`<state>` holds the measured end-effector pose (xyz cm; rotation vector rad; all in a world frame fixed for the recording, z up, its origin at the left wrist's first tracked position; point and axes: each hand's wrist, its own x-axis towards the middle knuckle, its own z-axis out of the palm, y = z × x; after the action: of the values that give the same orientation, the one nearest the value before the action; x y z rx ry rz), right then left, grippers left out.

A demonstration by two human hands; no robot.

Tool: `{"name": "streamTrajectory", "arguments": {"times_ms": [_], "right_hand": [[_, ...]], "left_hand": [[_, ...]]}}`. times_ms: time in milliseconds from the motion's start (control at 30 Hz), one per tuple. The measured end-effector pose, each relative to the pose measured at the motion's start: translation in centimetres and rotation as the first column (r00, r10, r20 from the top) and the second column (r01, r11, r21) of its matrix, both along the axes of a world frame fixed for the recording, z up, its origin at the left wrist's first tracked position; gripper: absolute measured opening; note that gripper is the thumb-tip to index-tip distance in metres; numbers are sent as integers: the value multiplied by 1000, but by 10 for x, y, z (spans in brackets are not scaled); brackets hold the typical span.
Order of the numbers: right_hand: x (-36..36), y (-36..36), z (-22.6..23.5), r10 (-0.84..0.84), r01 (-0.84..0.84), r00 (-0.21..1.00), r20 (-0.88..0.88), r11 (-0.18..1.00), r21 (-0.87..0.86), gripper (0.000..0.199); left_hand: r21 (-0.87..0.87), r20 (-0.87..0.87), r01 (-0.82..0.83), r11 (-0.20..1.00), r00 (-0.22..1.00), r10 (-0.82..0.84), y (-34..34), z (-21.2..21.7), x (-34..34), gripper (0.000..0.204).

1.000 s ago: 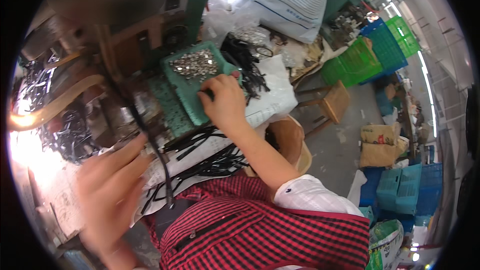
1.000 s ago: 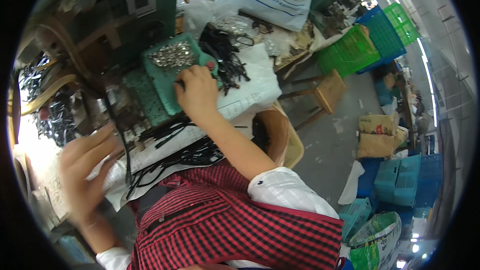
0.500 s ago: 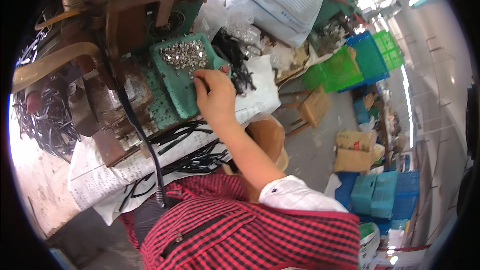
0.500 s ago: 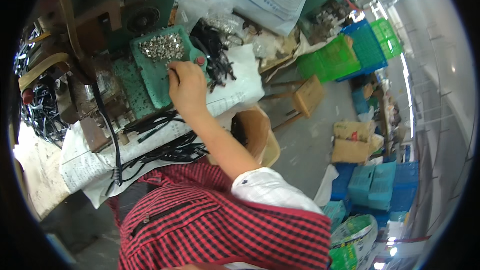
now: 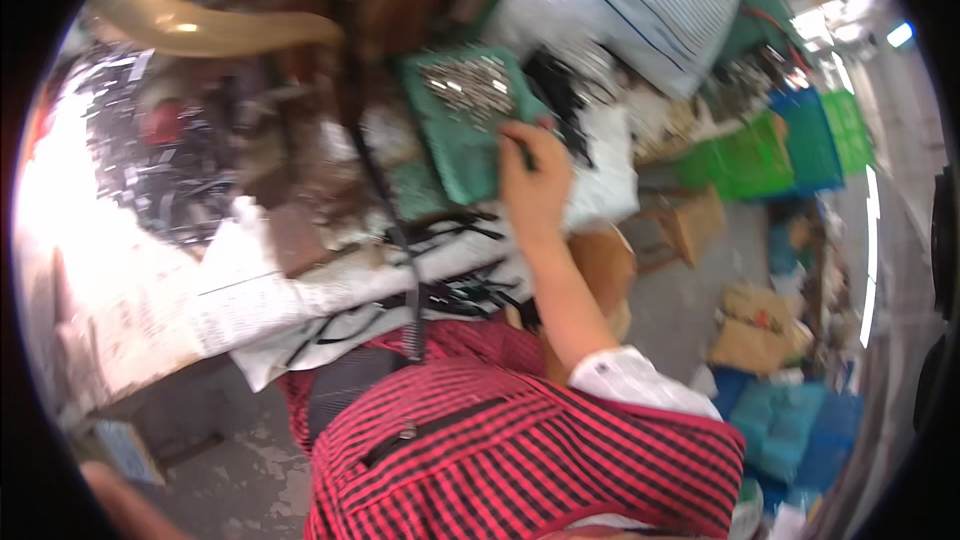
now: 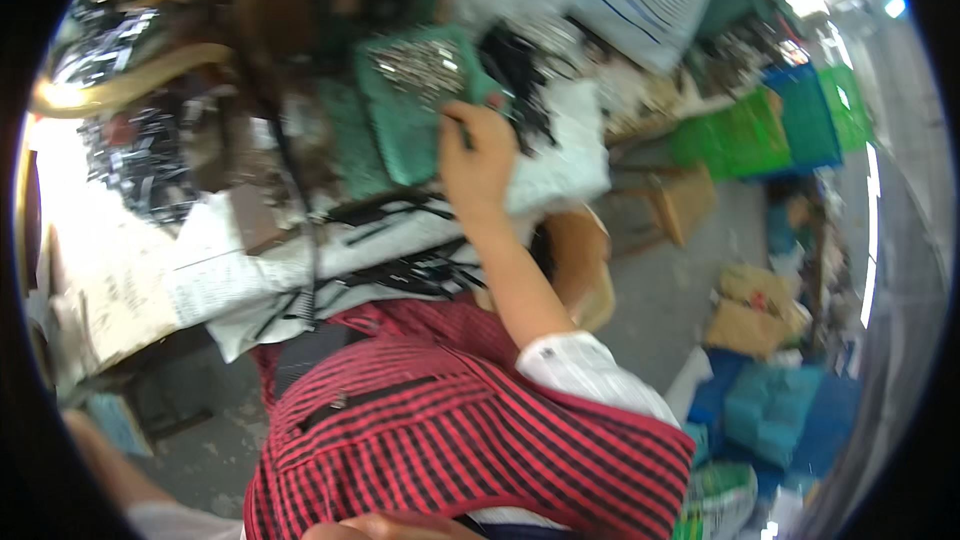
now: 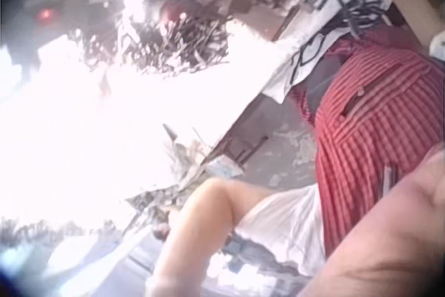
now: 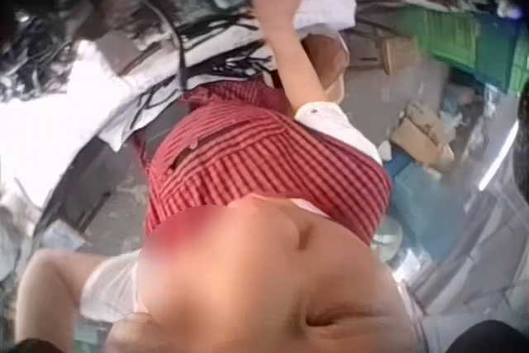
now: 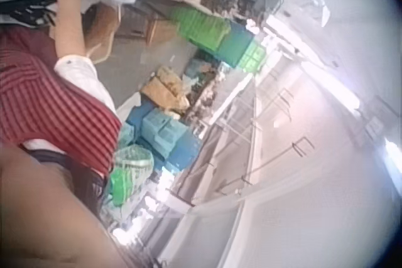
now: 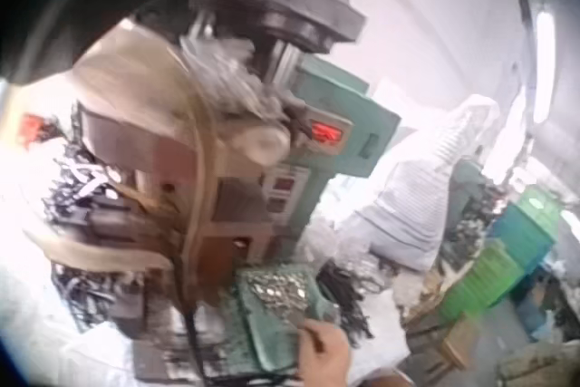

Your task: The person repeatedly picks up small black plastic hair clips and metal pins, inserts them into a press machine, and operates the lever to attach the pins. Finished clips are placed on a green tray while excess clips remain on the table.

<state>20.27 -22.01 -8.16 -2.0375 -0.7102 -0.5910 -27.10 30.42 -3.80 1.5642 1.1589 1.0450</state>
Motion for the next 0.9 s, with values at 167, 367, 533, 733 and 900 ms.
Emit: {"name": "streamTrajectory", "arguments": {"times_ms": [167, 367, 533, 733, 900], "right_hand": [[-17, -10, 21, 50, -13, 957, -285, 992, 129, 12], [-37, 53, 87, 426, -382, 896, -129, 885, 266, 13], [-49, 88, 76, 445, -335, 875, -191, 841, 425, 29], [-55, 95, 79, 643, -333, 704, -301, 674, 659, 41], [-75, 84, 104, 643, -402, 710, -287, 705, 585, 55]], "left_hand": [[55, 373, 181, 982, 908, -188, -25, 49, 94, 39], [625, -648, 646, 439, 742, -171, -171, -21, 262, 21], [646, -704, 650, 399, 710, -16, -163, -62, 265, 8], [568, -133, 250, 784, 968, -211, -166, -35, 267, 10], [333, 389, 105, 937, 890, -238, -227, 21, 262, 11]]}}
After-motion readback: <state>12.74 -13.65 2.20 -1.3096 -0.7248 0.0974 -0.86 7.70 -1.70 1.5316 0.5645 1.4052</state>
